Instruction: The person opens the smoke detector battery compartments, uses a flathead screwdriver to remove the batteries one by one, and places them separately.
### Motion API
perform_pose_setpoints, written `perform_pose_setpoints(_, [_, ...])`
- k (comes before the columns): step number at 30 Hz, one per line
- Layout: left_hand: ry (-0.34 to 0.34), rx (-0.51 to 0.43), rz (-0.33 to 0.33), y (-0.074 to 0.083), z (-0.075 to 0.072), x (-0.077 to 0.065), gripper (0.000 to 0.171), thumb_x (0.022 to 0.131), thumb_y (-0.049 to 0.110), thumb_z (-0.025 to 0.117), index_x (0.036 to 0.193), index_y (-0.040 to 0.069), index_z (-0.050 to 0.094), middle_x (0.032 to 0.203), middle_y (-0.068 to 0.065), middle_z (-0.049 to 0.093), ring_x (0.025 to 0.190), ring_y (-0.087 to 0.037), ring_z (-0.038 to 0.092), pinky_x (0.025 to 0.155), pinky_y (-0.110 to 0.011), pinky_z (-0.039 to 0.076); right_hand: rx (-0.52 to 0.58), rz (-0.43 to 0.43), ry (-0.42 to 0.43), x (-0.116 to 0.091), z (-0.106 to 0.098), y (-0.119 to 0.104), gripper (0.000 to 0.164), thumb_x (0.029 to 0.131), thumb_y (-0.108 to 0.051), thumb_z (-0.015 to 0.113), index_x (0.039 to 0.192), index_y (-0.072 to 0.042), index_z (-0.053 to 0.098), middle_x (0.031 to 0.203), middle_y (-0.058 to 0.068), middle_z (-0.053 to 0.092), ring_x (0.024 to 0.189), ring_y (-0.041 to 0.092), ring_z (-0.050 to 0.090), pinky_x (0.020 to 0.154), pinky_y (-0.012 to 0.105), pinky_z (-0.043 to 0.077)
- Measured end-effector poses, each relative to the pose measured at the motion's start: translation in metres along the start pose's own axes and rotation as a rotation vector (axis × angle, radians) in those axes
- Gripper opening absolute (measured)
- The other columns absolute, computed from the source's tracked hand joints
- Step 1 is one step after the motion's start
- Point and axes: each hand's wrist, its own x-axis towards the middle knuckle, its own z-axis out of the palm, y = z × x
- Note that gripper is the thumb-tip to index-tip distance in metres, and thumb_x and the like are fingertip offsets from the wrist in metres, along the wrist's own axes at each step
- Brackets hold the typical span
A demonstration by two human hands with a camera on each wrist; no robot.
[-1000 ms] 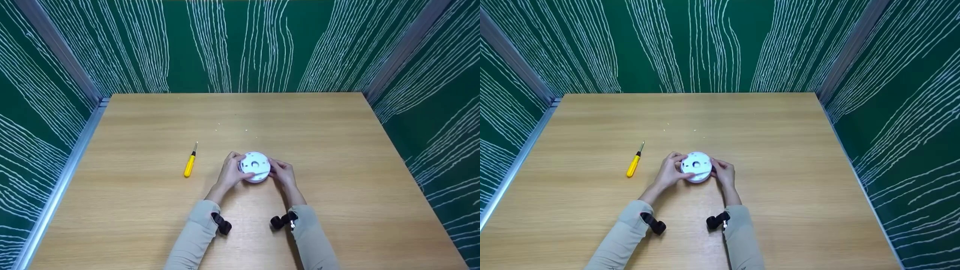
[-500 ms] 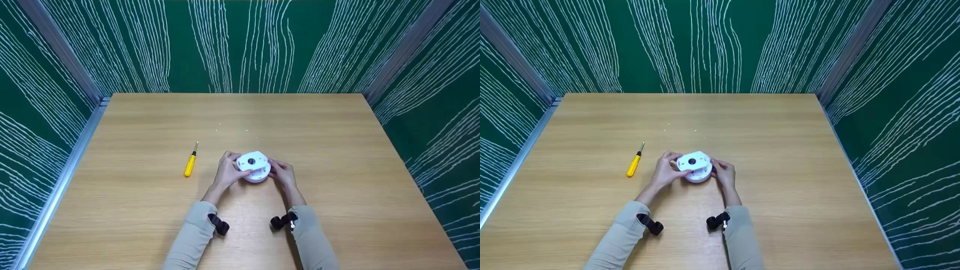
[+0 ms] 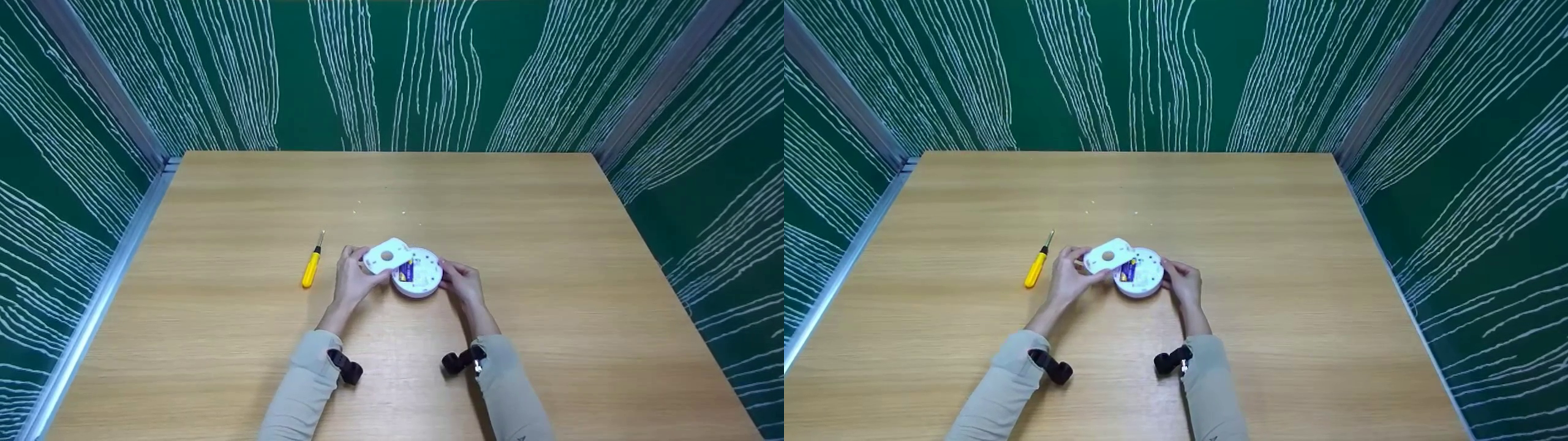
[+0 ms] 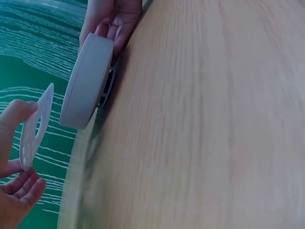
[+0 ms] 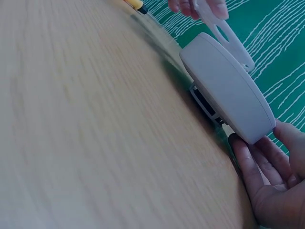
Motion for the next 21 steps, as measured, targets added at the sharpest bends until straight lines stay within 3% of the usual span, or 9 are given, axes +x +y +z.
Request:
perform_pose_setpoints(15, [0.092,0.102,-0.124,-0.013,-0.010,-0.004,0.052,0.059,0.024,0.081,0.099,-0.004,0.062,0.093,-0.009,0.049,0.085,-0.021,0.049,0.084,-0.031,0.043,0.013,0.000,0.009,-0.002,0.001,-0.001,0.034,0.083,-0.010,0.060,0.109,0.012,0.056,0.077,0.004,0.063,0.064,0.010,0.061,0.059,0.021,0.051])
perform_pose_setpoints(21, [0.106,0.168,-0.141,-0.019,-0.010,-0.007,0.049,0.059,0.025,0.082,0.095,-0.004,0.063,0.091,-0.011,0.052,0.083,-0.022,0.049,0.081,-0.032,0.044,0.009,-0.012,0.014,0.001,0.001,0.002,0.033,0.083,-0.011,0.062,0.107,0.011,0.058,0.084,0.012,0.064,0.067,0.013,0.062,0.063,0.024,0.052])
